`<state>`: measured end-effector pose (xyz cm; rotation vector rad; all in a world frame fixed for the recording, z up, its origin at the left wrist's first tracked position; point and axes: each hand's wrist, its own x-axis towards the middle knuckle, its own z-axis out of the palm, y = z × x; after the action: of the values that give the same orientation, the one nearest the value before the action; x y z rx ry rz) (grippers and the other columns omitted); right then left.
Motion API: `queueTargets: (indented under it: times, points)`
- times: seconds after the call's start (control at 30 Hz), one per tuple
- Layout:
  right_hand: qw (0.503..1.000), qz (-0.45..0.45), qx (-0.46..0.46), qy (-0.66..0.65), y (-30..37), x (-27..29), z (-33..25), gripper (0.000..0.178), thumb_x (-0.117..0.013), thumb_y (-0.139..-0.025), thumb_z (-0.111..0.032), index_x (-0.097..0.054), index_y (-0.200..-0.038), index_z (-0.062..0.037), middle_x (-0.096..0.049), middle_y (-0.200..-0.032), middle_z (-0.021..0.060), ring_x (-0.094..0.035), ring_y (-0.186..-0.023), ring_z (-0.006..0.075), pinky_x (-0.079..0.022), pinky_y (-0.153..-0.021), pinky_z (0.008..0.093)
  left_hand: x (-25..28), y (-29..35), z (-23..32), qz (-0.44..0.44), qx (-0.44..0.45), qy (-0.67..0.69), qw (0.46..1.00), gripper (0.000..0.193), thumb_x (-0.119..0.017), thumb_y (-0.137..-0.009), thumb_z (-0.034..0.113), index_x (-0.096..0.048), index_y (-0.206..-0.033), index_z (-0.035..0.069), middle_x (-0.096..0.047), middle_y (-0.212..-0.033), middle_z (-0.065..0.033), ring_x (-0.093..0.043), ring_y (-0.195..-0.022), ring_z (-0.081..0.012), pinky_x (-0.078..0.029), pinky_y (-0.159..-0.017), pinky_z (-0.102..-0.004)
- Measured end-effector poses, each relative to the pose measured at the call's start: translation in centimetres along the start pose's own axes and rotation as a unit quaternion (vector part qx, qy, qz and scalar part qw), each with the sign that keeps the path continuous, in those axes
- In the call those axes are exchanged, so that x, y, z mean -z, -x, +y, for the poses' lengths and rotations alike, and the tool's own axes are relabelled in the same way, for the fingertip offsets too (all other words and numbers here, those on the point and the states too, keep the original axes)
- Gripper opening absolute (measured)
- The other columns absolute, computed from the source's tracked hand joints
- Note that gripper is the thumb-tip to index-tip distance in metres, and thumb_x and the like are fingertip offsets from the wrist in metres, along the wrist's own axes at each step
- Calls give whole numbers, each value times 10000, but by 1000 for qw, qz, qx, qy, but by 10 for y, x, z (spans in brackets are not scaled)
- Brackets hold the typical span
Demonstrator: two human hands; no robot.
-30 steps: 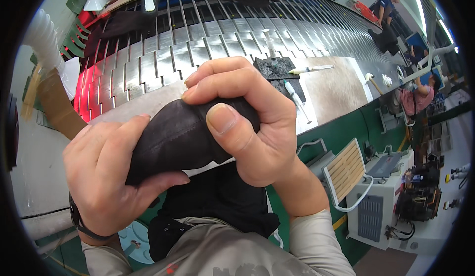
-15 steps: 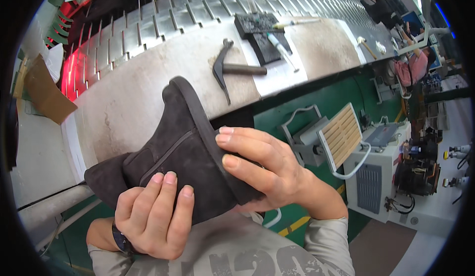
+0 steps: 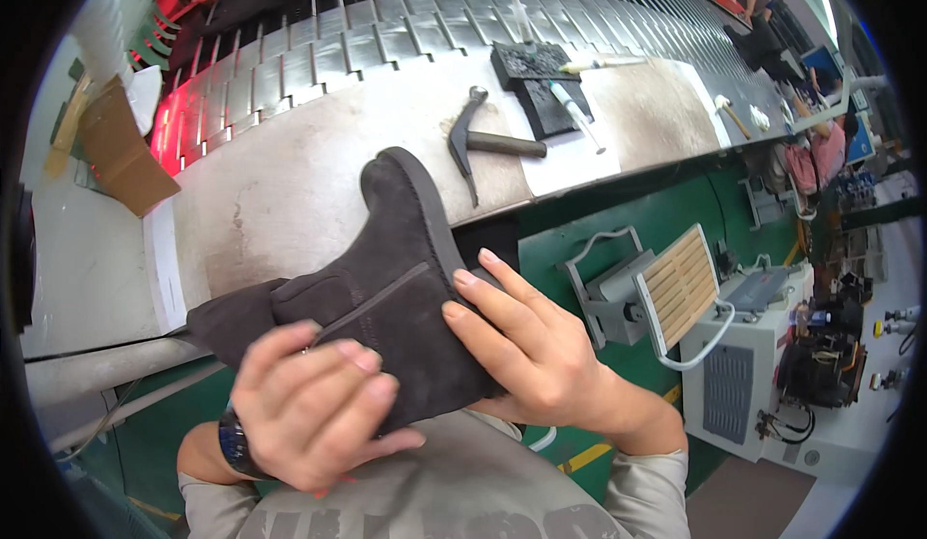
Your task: The person takes shoe soles and boot uppers from a conveyor belt, attaches the soles onto the boot uppers by pressing them together by hand, and places the assembled boots back onto the conveyor belt.
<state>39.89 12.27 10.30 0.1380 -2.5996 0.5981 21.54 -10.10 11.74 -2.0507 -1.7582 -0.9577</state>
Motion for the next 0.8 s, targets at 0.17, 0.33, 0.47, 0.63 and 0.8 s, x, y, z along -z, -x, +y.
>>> queueTargets:
  times: [0.17,0.33,0.47,0.63,0.8]
  points:
    - [987,132,-69,-65,13,-17,7,892,-1034,-593,-157,-647,-1363,77,-672,-1394,340,-675,-1304,535,-571,-1109,564,40,21,-40,-46,215,-85,972,726,-930,-806,410,-679,-1351,2,-762,-1127,-137,-765,-1000,-320,-584,-989,-541]
    - [911,286,-116,-275,18,-114,14,1060,-1043,-635,-158,-484,-1512,45,-579,-1512,340,-634,-1377,461,-509,-1175,539,9,40,-12,-59,214,197,955,561,-986,-770,248,-694,-1182,2,-727,-930,-139,-747,-814,-318,-586,-713,-394]
    - [878,311,-120,-344,18,-184,8,930,-975,-793,-167,-460,-1541,35,-524,-1576,319,-617,-1399,439,-511,-1186,553,-18,34,-36,-60,41,307,949,513,-911,-896,400,-717,-1159,5,-760,-1003,-171,-719,-784,-327,-597,-707,-390]
    - [939,167,-102,-284,37,-191,19,823,-872,-901,-130,-435,-1582,23,-515,-1600,308,-605,-1423,422,-504,-1209,537,-22,46,-126,154,382,208,887,729,-846,-926,228,-511,-1536,10,-618,-1464,-178,-624,-1311,-274,-499,-1085,-419]
    - [937,161,-161,-266,72,-214,47,719,-770,-1010,-94,-410,-1623,11,-506,-1623,298,-594,-1446,405,-496,-1232,521,-78,21,-189,6,369,427,825,1341,-1018,-748,288,-166,-1751,31,-467,-1663,-254,-556,-1479,-337,-454,-1220,-456]
